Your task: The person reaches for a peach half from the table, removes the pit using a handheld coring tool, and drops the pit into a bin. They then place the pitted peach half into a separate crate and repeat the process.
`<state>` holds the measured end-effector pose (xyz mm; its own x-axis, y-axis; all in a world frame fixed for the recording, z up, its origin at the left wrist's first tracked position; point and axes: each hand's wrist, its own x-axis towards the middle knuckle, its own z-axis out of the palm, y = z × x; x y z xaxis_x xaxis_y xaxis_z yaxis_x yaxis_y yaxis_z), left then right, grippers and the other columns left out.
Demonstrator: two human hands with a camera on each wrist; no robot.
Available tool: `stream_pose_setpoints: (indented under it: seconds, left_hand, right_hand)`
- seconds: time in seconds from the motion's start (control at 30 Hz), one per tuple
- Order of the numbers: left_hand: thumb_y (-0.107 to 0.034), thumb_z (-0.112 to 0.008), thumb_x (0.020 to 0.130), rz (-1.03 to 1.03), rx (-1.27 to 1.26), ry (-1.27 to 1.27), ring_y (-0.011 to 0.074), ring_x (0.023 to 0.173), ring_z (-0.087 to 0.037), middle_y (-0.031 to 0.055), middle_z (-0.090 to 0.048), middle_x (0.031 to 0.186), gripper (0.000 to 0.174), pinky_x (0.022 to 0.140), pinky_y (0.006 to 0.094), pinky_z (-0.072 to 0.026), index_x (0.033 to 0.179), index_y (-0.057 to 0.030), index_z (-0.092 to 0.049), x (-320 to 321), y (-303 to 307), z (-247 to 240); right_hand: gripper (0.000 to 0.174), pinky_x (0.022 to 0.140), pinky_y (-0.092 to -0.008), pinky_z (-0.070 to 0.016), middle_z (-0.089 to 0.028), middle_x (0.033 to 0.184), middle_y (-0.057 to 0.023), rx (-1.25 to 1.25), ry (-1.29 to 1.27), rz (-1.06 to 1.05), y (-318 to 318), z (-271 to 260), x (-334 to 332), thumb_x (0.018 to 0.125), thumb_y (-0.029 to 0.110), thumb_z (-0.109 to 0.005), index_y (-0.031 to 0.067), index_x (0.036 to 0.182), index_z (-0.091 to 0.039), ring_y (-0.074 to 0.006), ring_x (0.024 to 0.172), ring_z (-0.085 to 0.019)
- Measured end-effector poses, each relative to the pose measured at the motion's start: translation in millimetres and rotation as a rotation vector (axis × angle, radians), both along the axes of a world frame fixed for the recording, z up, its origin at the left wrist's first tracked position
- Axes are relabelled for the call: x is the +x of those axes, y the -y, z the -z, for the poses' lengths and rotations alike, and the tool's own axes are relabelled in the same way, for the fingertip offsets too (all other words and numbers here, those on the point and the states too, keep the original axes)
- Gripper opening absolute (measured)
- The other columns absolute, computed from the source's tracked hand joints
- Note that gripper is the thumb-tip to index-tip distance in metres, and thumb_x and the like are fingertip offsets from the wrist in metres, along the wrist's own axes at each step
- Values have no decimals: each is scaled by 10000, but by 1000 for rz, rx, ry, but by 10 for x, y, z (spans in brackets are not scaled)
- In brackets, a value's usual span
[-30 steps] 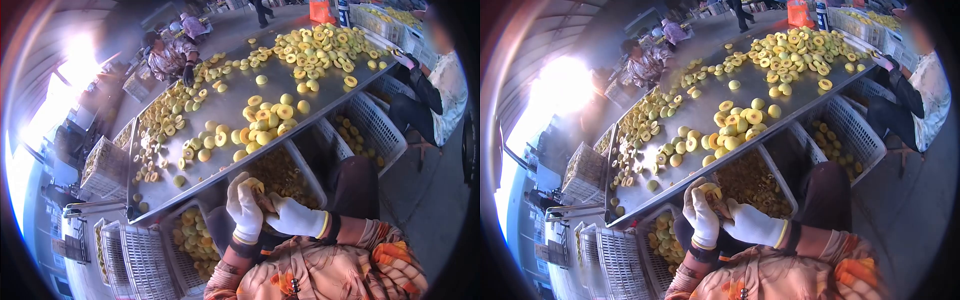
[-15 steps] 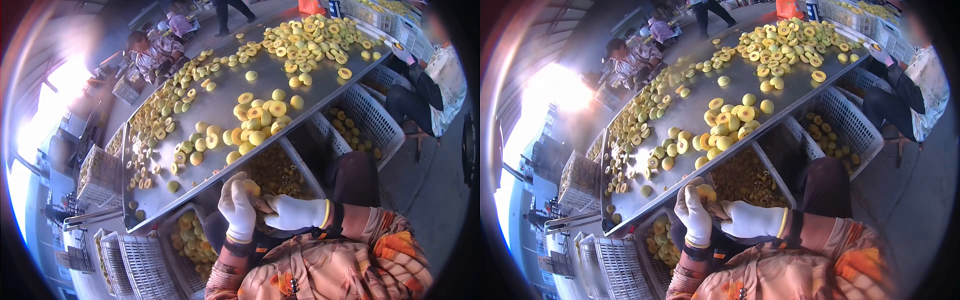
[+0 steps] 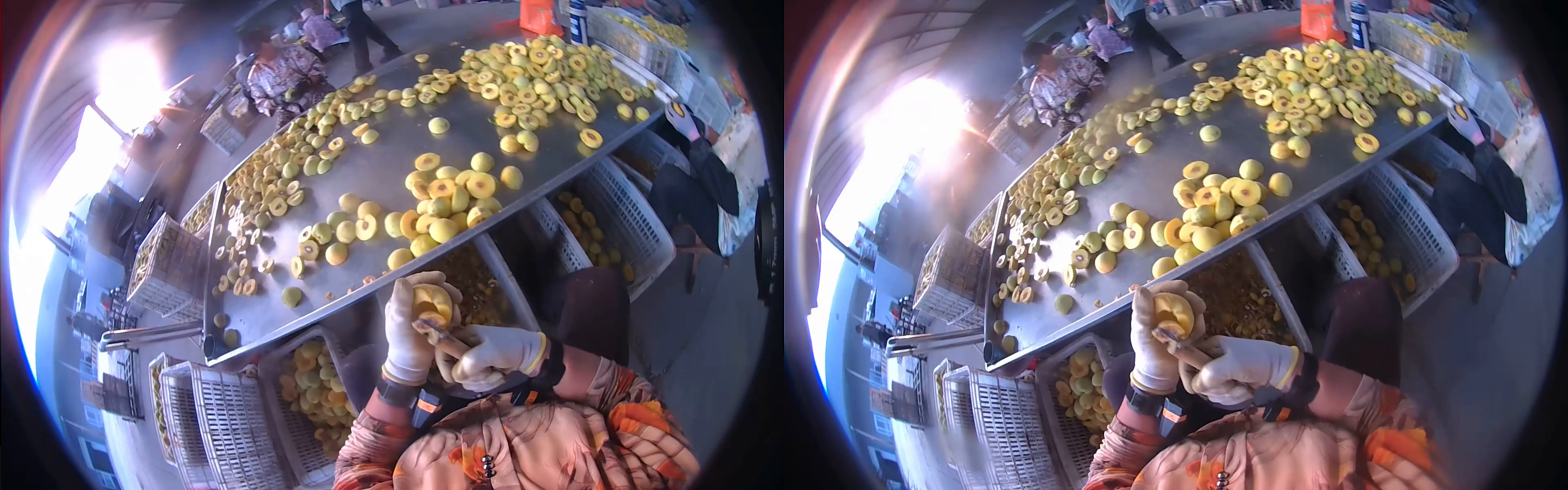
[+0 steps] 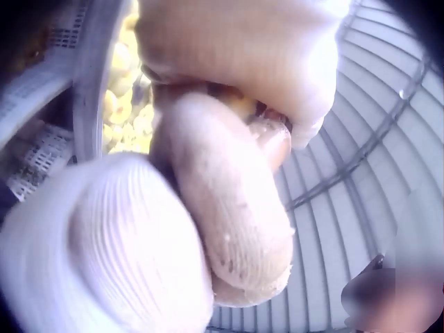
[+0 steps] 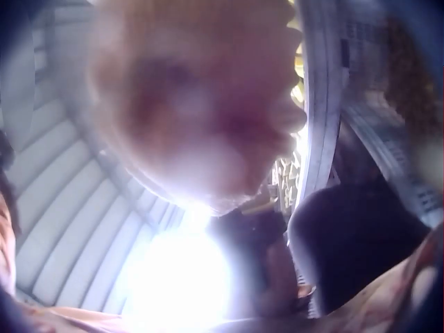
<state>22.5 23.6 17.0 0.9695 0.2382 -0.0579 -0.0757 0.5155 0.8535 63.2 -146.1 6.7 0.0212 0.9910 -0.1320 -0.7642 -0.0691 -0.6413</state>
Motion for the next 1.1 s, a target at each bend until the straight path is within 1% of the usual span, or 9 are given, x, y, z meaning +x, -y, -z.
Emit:
stream_pose_setpoints:
  seconds: [0.07, 0.17, 0.2, 0.3, 0.37, 0.53, 0.77, 0.93, 1.1]
  left_hand:
    - [-561, -520, 1065, -267, 619, -31, 215, 719, -673, 132, -712, 868, 581, 633, 318, -548, 1145, -7, -678, -19, -318, 149]
    - [-275, -580, 1056, -512, 623, -153, 150, 777, -658, 49, -720, 882, 321, 713, 285, -556, 1028, 9, -727, -421, -869, 14]
    - [-238, -612, 1036, -497, 900, -196, 159, 747, -653, 68, -705, 835, 272, 718, 305, -561, 1040, 9, -726, -623, -1149, 34]
    - [-283, -707, 979, -374, 1447, -691, 238, 939, -682, 157, -720, 1047, 350, 812, 361, -557, 1164, 14, -711, -1096, -1803, 101]
    - [-268, -751, 926, -441, 1988, -768, 329, 1083, -670, 204, -694, 1166, 382, 908, 423, -548, 1200, -6, -701, -1223, -2333, 443]
    - [-311, -813, 843, -617, 1683, -554, 432, 1213, -590, 239, -625, 1297, 511, 1033, 485, -492, 1253, -36, -679, -530, -3594, 963]
    - [-299, -817, 817, -436, 1569, -716, 384, 1048, -689, 171, -726, 1084, 556, 893, 468, -585, 1283, -30, -678, -3, -4094, 1455]
    - [-228, -728, 879, -282, 120, -144, 321, 1120, -677, 174, -669, 1263, 589, 879, 445, -599, 1385, 37, -585, -198, -2765, 603]
    - [-301, -714, 883, -58, -119, 52, 373, 1200, -660, 241, -620, 1364, 702, 988, 450, -588, 1473, 12, -495, -277, -1317, 116]
  right_hand:
    - [146, 408, -251, -315, -496, 594, 0, -29, 87, -12, 44, -4, 74, 919, 138, -663, 18, 988, -614, -86, 413, -425]
    - [164, 450, -241, -348, -519, 630, 18, -179, 308, 45, 54, 205, 210, 941, 177, -666, 35, 1020, -642, -70, 473, -473]
    - [185, 480, -247, -373, -549, 664, 13, -334, 454, 49, 47, 314, 258, 950, 217, -666, 45, 1016, -652, -76, 507, -502]
    - [322, 832, -473, -549, -726, 957, -276, -500, 1393, 174, 10, 1034, 323, 883, 260, -697, -31, 1021, -678, -460, 928, -712]
    - [323, 809, -496, -551, -707, 918, -301, -572, 1278, 244, -50, 1313, 305, 884, 282, -686, -15, 1010, -671, -477, 912, -696]
    - [378, 787, -536, -557, -710, 859, -286, -656, 1450, 190, -278, 1336, 341, 885, 351, -693, 23, 1069, -659, -487, 851, -696]
    - [323, 736, -558, -545, -701, 858, -296, -533, 1445, 221, -328, 1326, 350, 901, 324, -704, 26, 996, -622, -490, 829, -693]
    - [255, 713, -495, -539, -697, 839, -247, -300, 1163, 421, -520, 809, 287, 916, 217, -737, 23, 1033, -619, -478, 827, -694]
    - [228, 675, -450, -517, -654, 821, -230, -73, 1153, 550, -591, 254, 72, 929, 150, -746, 17, 1023, -586, -459, 790, -667]
